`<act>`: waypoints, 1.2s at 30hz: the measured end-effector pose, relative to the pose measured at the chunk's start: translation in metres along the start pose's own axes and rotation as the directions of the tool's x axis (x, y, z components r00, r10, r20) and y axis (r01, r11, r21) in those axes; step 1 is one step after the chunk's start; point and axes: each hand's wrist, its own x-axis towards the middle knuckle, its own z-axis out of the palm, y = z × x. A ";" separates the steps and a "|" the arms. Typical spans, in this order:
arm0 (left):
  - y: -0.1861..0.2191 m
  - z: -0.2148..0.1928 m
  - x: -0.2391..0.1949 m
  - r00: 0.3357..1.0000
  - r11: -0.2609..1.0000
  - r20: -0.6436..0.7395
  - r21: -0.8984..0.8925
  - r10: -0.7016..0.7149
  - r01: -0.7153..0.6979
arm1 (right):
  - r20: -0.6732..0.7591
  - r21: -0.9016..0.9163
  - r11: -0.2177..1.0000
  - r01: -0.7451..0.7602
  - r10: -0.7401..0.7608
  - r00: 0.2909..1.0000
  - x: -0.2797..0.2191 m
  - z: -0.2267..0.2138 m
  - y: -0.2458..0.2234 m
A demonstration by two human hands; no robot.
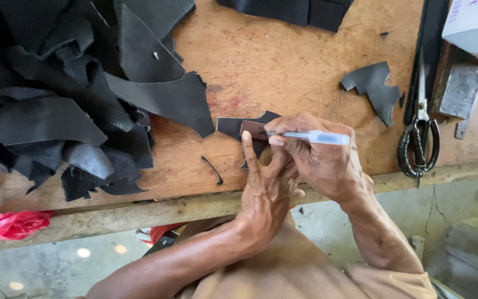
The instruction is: The person selects black leather pieces from a pile, aligns them with a brown template, and uses shears to trim the leather to match the template shape. The person then uses a white pen to mark the template while it is placed on the leather.
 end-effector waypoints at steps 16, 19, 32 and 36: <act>0.001 -0.001 -0.001 0.994 0.999 0.097 0.003 0.050 -0.050 | 0.079 0.003 0.996 0.088 -0.088 0.993 0.006 0.000 0.006; 0.001 -0.001 -0.001 0.988 0.997 0.135 0.000 0.074 -0.075 | 0.088 0.008 0.993 0.121 -0.121 0.989 0.009 -0.002 0.006; -0.002 -0.005 -0.001 0.999 1.000 -0.036 -0.005 -0.009 0.009 | -0.021 0.296 0.954 -0.053 0.062 0.998 -0.005 0.008 0.018; -0.001 -0.003 -0.002 0.998 1.000 0.050 0.017 0.024 -0.025 | -0.047 0.096 0.995 -0.013 0.017 0.999 -0.007 0.010 0.017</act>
